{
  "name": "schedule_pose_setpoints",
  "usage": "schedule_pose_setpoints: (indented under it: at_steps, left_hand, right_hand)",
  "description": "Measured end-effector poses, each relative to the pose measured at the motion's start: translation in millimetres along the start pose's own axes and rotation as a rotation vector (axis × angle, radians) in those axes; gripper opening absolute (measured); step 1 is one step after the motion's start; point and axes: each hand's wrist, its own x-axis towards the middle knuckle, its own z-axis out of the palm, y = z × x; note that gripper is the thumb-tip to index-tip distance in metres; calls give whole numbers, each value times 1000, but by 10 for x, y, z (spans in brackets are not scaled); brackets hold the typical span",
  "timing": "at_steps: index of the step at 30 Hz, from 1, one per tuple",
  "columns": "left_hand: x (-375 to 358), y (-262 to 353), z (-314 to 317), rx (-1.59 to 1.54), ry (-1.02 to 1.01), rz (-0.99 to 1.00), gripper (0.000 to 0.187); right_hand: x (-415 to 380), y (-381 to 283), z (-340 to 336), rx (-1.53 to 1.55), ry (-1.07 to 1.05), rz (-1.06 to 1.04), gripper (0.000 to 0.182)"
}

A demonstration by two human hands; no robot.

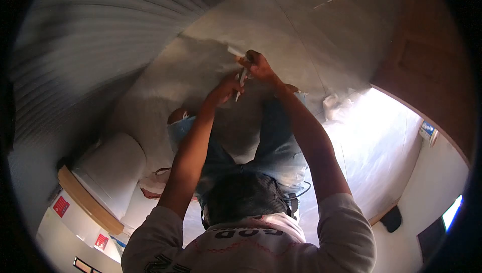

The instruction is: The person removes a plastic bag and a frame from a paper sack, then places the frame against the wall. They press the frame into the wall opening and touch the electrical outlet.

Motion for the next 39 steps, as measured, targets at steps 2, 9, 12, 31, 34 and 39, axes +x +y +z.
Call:
schedule_pose_setpoints:
  at_steps: [2, 9, 12, 31, 34, 39]
  left_hand:
    - [-45, -154, 56, -271, -36, 1, 54]
    - [-18, -732, 195, -392, 7, 498, 42]
    - [-22, -661, 477, -3, 104, 634, 35]
    - [-436, 636, 2368, 226, 63, 576, 45]
    - [-345, 419, 2713, 620, -52, 559, 54]
    - [49, -257, 2949, 126, -255, 447, 57]
  right_hand:
    - [-89, 54, 41, 360, 203, 61, 48]
    - [-799, -684, 326, 351, 286, -43, 40]
    - [-979, -660, 316, -279, 369, -380, 30]
    - [-2492, -367, -750, 558, 367, -461, 76]
    - [-2585, -14, -821, 366, 646, -456, 69]
    - [-2825, 264, -830, 403, 922, -231, 55]
